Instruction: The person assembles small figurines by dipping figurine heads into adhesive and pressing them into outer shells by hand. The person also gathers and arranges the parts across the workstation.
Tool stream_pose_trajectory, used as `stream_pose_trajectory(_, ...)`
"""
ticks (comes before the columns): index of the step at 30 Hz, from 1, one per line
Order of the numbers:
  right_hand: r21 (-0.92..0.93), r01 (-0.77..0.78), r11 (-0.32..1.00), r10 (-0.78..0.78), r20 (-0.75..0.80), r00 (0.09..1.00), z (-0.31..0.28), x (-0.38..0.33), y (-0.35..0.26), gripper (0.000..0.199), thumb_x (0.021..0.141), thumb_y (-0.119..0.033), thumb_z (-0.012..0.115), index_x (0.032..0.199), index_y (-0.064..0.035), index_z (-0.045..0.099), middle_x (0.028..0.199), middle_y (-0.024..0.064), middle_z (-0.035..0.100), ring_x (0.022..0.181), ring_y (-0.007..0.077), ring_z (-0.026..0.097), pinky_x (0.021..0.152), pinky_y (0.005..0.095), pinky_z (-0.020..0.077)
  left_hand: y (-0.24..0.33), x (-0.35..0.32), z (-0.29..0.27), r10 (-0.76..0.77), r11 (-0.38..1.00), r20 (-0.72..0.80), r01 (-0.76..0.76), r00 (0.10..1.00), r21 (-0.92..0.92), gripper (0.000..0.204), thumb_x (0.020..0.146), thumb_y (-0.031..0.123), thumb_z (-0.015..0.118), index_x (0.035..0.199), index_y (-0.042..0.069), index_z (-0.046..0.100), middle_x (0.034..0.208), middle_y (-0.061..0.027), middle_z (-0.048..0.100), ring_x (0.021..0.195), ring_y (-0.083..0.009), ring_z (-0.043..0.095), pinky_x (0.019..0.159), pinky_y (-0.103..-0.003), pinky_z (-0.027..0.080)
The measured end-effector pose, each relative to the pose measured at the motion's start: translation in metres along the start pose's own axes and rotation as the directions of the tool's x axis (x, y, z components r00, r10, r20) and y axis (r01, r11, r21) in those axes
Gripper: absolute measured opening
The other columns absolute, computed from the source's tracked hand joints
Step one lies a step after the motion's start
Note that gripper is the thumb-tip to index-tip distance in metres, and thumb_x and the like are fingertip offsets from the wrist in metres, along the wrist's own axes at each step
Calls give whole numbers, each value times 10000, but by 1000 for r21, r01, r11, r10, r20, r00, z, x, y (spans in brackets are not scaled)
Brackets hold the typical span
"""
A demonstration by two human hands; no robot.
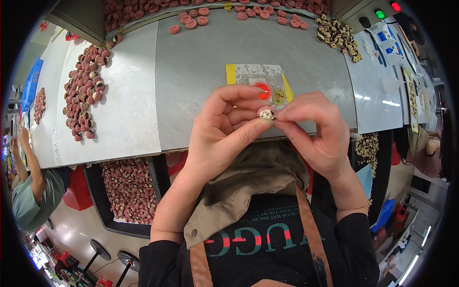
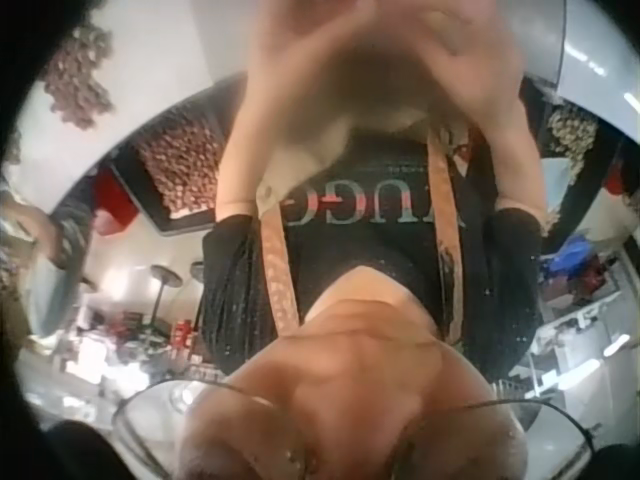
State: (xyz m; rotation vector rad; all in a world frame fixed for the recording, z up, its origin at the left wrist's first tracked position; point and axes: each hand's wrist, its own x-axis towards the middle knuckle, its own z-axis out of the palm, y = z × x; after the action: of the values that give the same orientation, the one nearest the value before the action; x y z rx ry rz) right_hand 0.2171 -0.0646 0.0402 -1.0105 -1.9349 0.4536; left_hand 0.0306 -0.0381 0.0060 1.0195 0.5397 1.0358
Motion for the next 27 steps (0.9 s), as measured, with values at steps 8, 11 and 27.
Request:
stream_pose_trajectory(8,195,-385,902,347,205,915,-19,22,-5,127,872,-4,617,999,1,613,1031,81,572,931,165,572,822,281,457,0,1,1,-19,999,-9,19,1000,-33,433,892,-36,610,1287,-5,436,1222,-154,573,1122,-190,592,953,-296,502)
stream_pose_trajectory(11,196,-452,870,400,255,880,-18,23,-5,121,874,-13,614,994,-1,624,1003,69,582,923,151,571,816,270,455,0,0,1,-26,1000,-4,26,1000,0,434,892,-36,608,1289,-6,435,1226,-157,572,1127,-193,590,955,-296,502)
stream_pose_trajectory(27,187,-547,816,473,329,817,-19,26,-4,92,866,-14,604,952,-7,637,930,48,601,869,120,574,756,247,451,-3,-1,2,-32,998,-11,33,999,53,417,888,-40,613,1267,-11,441,1236,-136,557,1104,-181,599,948,-290,502)
